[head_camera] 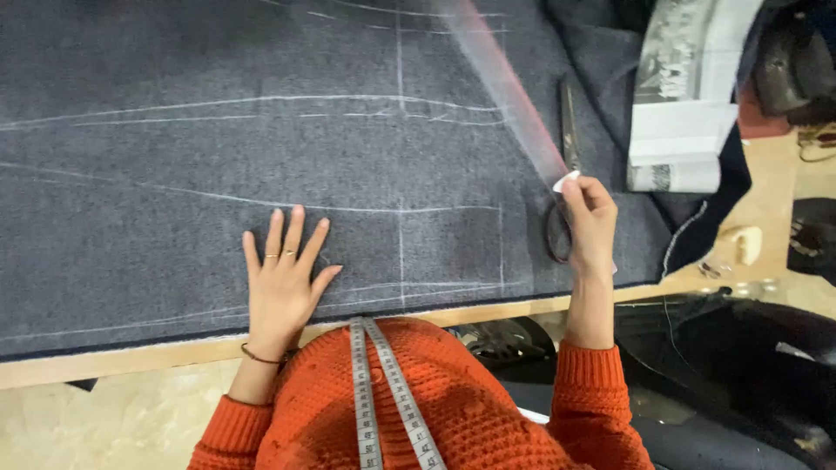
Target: The person uses a pair of large shears to cut a piece of dark gray fabric laid out on a wooden table. They follow white chalk lines drawn on the material, cutting along straight and curved edges to separate pattern pieces.
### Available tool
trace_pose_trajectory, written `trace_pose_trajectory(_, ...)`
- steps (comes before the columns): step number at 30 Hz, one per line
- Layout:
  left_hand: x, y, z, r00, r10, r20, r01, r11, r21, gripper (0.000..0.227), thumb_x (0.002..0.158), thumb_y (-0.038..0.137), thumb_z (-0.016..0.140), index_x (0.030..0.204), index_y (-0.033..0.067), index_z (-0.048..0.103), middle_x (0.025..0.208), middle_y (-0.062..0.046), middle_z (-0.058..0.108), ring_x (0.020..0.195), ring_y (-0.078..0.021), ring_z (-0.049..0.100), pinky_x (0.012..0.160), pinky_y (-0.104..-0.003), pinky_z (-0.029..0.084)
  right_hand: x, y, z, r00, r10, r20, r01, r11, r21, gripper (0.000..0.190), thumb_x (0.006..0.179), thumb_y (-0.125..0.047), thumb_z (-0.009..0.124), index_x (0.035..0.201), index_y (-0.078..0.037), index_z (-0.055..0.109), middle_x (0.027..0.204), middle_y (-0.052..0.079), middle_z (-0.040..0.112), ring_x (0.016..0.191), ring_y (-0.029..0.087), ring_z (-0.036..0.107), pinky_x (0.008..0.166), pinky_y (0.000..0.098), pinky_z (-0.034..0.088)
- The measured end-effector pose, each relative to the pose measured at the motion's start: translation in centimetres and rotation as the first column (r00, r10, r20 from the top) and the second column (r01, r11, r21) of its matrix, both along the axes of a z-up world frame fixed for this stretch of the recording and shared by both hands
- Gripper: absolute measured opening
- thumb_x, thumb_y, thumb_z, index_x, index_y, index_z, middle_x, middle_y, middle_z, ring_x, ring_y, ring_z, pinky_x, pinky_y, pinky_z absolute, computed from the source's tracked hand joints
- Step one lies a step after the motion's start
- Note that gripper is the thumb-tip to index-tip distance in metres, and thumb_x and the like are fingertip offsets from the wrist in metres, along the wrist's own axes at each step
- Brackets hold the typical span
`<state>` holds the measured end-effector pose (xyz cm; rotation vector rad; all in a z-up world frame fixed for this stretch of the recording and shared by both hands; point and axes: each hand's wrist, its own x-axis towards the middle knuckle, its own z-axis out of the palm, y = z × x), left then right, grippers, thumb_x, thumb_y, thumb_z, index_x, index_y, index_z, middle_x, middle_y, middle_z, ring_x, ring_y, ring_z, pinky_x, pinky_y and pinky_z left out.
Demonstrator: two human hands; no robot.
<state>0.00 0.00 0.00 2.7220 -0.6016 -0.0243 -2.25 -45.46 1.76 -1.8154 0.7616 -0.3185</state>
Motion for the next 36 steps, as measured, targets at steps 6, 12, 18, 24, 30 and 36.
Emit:
trace_pose_trajectory(6,-0.1,-0.1,-0.1,1.000,-0.010,-0.023,0.011,1.000,0.012,0.065,0.099,0.058,0.046,0.157,0.0303,0.042,0.172,-0.004,0.024,0.158,-0.0296,0.015,0.122,-0.065,0.006,-4.5,-6.3,-1.6,0.970,-0.236,0.061,0.235,0.972,0.031,0.009,0.103,-0.025,0.074,0.096,-0.019,0.071,0.080,-0.008,0.059,0.074,0.001,0.051,0.068,0.0133,0.040)
trace_pose_trajectory(12,-0.5,-0.8,-0.3,1.000,-0.002,-0.018,0.002,1.000,0.004,0.065,0.102,0.056,0.044,0.160,0.0267,0.038,0.172,-0.008,0.021,0.158,-0.0338,0.010,0.118,-0.068,0.000,-6.2,-11.1,-5.9,0.962,-0.260,0.083,0.270,0.950,-0.159,0.016,0.101,-0.028,0.081,0.098,-0.014,0.073,0.083,-0.002,0.060,0.078,0.006,0.048,0.070,0.0224,0.040)
trace_pose_trajectory(18,-1.1,-8.3,-2.0,0.975,-0.221,0.037,0.222,0.974,-0.035,0.066,0.102,0.064,0.028,0.162,0.0348,0.027,0.173,-0.004,0.011,0.158,-0.0270,0.001,0.118,-0.062,-0.011,-6.4,-10.8,-5.8,0.987,-0.159,0.016,0.123,0.694,-0.709,0.024,0.100,-0.038,0.080,0.110,-0.017,0.074,0.110,0.008,0.058,0.098,0.030,0.056,0.085,0.0478,0.044)
trace_pose_trajectory(24,-1.1,-19.5,-3.4,0.900,-0.422,0.113,0.436,0.886,-0.156,0.076,0.096,0.071,0.040,0.160,0.0318,0.030,0.172,-0.002,0.011,0.158,-0.0268,0.007,0.121,-0.065,-0.002,-6.6,-3.3,-3.2,0.993,-0.004,-0.120,-0.091,0.632,-0.769,0.057,0.094,-0.025,0.083,0.142,-0.014,0.054,0.131,0.018,0.047,0.119,0.044,0.046,0.098,0.0657,0.033)
trace_pose_trajectory(30,-3.7,-24.4,-5.2,0.788,-0.595,0.157,0.613,0.781,-0.116,0.091,0.086,0.080,0.041,0.158,0.0260,0.033,0.171,-0.006,0.016,0.157,-0.0262,0.015,0.124,-0.065,0.011,-6.2,-1.0,-1.5,0.981,0.124,-0.150,-0.191,0.761,-0.620,0.052,0.085,0.010,0.068,0.131,-0.006,0.051,0.116,0.018,0.043,0.108,0.042,0.048,0.096,0.0498,0.038)
trace_pose_trajectory(36,-7.1,-24.6,-5.4,0.662,-0.707,0.248,0.743,0.578,-0.337,0.076,0.089,0.076,0.036,0.141,0.0236,0.057,0.164,-0.011,0.036,0.155,-0.0307,0.025,0.125,-0.063,0.006,-4.7,-2.0,-2.0,0.963,0.036,-0.267,-0.182,0.819,-0.545,0.057,0.070,0.007,0.070,0.117,-0.015,0.046,0.118,0.016,0.047,0.109,0.047,0.058,0.091,0.0594,0.049)
